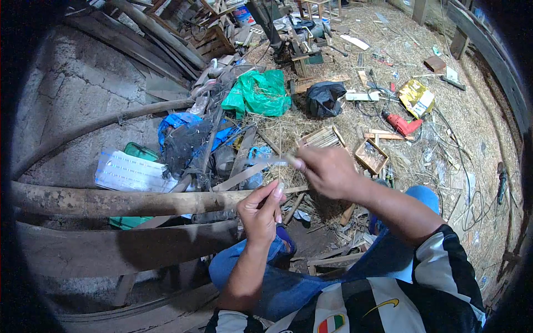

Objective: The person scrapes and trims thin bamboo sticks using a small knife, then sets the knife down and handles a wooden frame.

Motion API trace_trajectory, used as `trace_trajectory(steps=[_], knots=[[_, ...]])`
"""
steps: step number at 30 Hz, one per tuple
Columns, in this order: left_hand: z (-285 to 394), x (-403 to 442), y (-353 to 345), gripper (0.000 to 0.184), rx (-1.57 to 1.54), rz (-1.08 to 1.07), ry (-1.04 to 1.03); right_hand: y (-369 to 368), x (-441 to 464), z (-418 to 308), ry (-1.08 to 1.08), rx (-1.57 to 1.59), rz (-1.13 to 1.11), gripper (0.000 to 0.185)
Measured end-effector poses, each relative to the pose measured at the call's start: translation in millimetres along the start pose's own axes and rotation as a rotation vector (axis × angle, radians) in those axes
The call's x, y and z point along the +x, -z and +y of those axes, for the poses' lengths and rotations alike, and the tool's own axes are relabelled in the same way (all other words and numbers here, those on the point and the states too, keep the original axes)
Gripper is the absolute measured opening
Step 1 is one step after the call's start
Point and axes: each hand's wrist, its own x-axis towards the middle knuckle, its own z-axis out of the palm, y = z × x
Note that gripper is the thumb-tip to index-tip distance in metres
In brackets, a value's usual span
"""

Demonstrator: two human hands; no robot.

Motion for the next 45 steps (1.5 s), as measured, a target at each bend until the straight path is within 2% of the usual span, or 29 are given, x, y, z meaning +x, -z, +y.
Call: trace_trajectory(steps=[4, 5, 8, 10, 12, 13, 14, 16, 18, 20, 22, 24, 25, 28, 30, 33, 36, 38, 39, 45], knots=[[-4.5, -0.6, 1.7, 0.018, 0.015, -0.001, -0.029, -1.8, -5.8, -5.5, 0.109, 0.054, 0.019, 0.026], [-2.3, -0.5, 0.4, 0.018, 0.028, -0.008, -0.011, -2.1, 0.0, 2.5, 0.000, 0.025, 0.053, 0.028], [-0.3, -0.6, -1.6, 0.018, 0.045, -0.003, 0.021, 6.7, 12.9, 16.3, -0.076, -0.003, 0.031, 0.030], [0.2, 0.7, -2.8, 0.019, 0.053, 0.007, 0.041, 4.1, 6.5, 6.5, -0.060, 0.033, 0.029, 0.033], [0.1, 0.2, -1.8, 0.019, 0.060, 0.011, 0.059, 4.5, -0.4, -2.3, 0.066, 0.050, -0.049, 0.033], [-0.8, -0.5, -1.0, 0.019, 0.062, 0.012, 0.065, -1.5, 0.7, 4.2, 0.075, 0.095, 0.055, 0.034], [-1.7, -0.6, -0.2, 0.019, 0.058, 0.004, 0.066, -1.2, 5.7, 13.4, 0.070, 0.098, 0.053, 0.034], [-2.9, 0.2, 0.1, 0.019, 0.052, -0.007, 0.060, 6.7, 18.7, 30.8, -0.142, -0.042, 0.061, 0.035], [-3.5, 1.9, -0.1, 0.018, 0.040, 0.007, 0.069, 11.8, 18.9, 25.9, -0.114, -0.021, 0.093, 0.038], [-0.7, 1.5, -3.2, 0.018, 0.052, 0.015, 0.071, 8.3, 13.7, 17.6, -0.167, 0.198, 0.010, 0.033], [1.1, -1.4, -5.4, 0.018, 0.069, 0.021, 0.084, 4.1, 9.5, 15.0, -0.171, 0.230, -0.023, 0.034], [2.8, -1.6, -7.8, 0.018, 0.091, -0.004, 0.086, 7.9, 8.5, 8.5, -0.054, 0.204, -0.047, 0.033], [2.9, -1.8, -8.3, 0.018, 0.091, -0.007, 0.085, 2.9, 5.8, 8.2, 0.033, 0.140, 0.054, 0.036], [3.5, -2.7, -7.3, 0.017, 0.117, -0.023, 0.066, 11.7, 4.6, 12.4, 0.051, 0.040, -0.008, 0.035], [2.1, -3.7, -4.7, 0.017, 0.132, -0.034, 0.048, 15.5, 16.0, 35.4, -0.117, -0.053, 0.052, 0.033], [3.6, -4.1, -2.3, 0.017, 0.128, -0.024, 0.082, 27.3, 25.4, 42.7, -0.156, -0.074, 0.063, 0.036], [5.6, -3.3, 0.9, 0.018, 0.098, -0.025, 0.104, 21.4, 18.0, 29.4, -0.202, 0.007, 0.050, 0.039], [8.4, -4.2, 0.9, 0.017, 0.095, -0.043, 0.108, 6.2, 13.1, 31.1, -0.206, 0.535, 0.123, 0.039], [9.0, -4.4, -0.3, 0.016, 0.095, -0.064, 0.110, 0.8, 14.4, 29.1, -0.169, 0.665, 0.159, 0.034], [6.0, -6.3, -9.4, 0.019, 0.092, -0.130, 0.130, 2.6, 13.7, 17.3, -0.299, 0.934, 0.023, 0.028]])
